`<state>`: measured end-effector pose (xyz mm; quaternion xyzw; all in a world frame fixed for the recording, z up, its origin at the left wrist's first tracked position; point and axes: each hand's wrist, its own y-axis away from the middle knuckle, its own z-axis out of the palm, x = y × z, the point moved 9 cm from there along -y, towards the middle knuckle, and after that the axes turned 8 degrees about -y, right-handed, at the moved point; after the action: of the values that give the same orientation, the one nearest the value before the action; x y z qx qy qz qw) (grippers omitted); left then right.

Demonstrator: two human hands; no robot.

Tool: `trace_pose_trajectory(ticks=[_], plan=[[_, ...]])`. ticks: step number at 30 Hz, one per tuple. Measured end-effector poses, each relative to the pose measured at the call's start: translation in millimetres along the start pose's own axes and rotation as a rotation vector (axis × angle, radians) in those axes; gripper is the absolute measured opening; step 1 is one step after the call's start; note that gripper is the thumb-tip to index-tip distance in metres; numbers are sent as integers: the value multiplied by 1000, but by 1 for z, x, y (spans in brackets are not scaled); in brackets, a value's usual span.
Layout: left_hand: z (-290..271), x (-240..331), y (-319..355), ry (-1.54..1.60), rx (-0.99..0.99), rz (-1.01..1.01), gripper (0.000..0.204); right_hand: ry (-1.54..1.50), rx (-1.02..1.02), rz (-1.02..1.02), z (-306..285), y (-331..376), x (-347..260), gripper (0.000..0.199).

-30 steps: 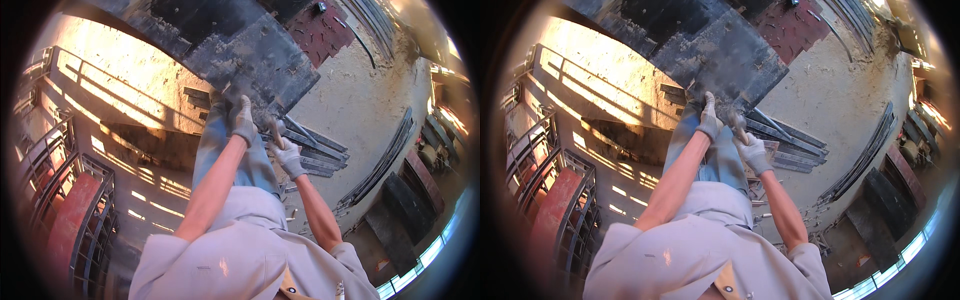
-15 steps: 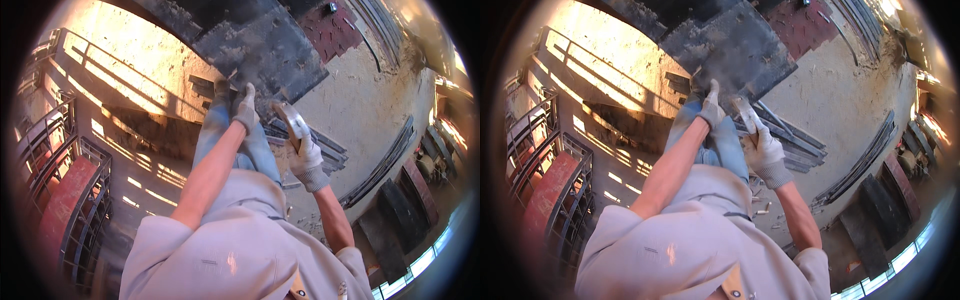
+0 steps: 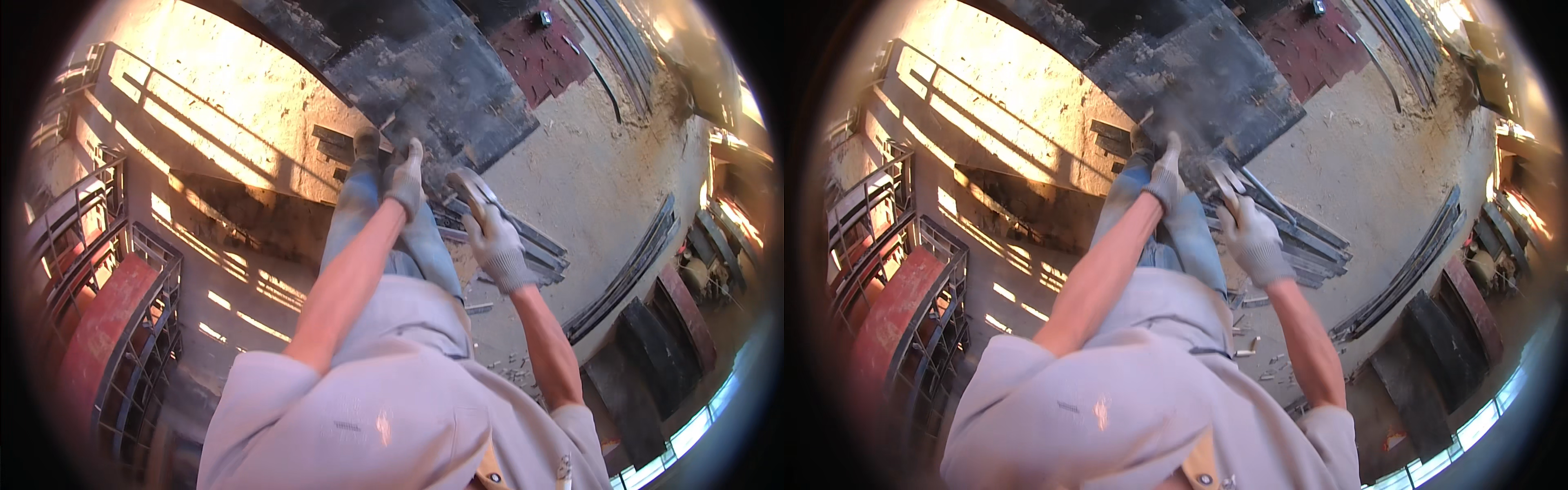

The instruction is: The person uses a hammer to repeatedly strike a large wooden board, breaking it into smaller pieces. The person lifts and repositions the board several times to access different areas for demolition.

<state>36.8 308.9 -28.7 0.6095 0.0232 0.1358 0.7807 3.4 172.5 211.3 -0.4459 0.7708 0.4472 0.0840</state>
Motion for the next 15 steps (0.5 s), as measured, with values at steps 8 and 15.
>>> trace_pose_trajectory(ticks=[8,15], plan=[[3,4,-16,-34,-12,-39,80,139,-23,-6,9,12,13,35],[8,-1,-8,-96,-84,45,95,146,-4,-73,2,-2,-18,30]])
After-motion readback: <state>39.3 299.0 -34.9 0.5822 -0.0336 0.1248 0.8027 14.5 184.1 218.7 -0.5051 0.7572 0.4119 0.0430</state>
